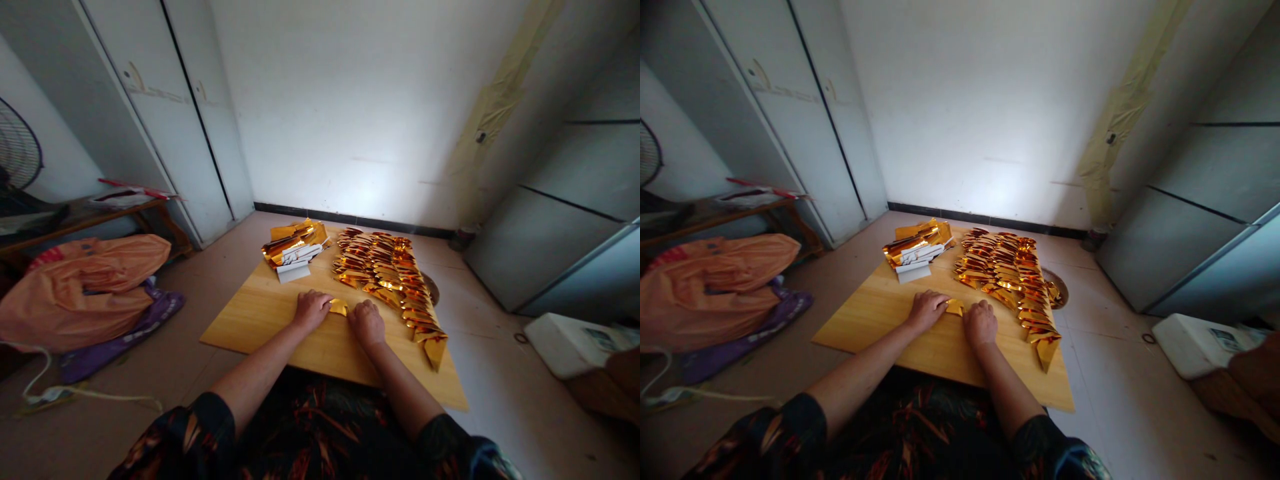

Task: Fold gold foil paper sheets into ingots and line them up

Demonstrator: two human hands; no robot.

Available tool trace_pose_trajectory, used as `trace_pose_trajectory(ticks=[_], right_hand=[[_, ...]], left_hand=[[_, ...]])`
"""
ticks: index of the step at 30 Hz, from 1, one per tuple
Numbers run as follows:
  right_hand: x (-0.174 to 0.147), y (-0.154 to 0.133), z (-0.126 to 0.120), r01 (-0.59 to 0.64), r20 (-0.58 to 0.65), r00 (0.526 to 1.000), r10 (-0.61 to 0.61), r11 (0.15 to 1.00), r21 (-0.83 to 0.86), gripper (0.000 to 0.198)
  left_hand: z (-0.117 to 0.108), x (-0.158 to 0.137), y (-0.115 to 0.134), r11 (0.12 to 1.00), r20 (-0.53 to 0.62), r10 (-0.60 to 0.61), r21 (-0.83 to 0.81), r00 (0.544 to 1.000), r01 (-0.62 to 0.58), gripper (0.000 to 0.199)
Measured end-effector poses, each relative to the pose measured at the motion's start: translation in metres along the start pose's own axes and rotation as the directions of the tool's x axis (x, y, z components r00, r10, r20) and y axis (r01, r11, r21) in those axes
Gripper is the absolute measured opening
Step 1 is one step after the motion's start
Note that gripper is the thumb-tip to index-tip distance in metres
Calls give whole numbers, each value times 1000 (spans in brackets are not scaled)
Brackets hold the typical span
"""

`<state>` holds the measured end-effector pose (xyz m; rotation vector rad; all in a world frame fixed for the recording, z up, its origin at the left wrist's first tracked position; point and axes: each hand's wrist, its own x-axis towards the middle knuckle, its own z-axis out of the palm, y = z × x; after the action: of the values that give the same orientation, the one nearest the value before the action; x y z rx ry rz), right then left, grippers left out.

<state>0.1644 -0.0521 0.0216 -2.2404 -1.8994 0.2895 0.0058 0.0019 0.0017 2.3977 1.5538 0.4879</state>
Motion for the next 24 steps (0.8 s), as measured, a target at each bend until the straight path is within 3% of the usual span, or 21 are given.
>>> trace_pose_trajectory(ticks=[18,24], right_hand=[[15,-1,-13,-37,144,989,42,998,-42,30],[15,-1,-11,-40,127,991,45,998,-40,29]], left_hand=[[-1,-1,-2,1000,-32,9,7,999,-9,19],[-3,-1,-2,1000,-25,-2,-12,1000,1,19]])
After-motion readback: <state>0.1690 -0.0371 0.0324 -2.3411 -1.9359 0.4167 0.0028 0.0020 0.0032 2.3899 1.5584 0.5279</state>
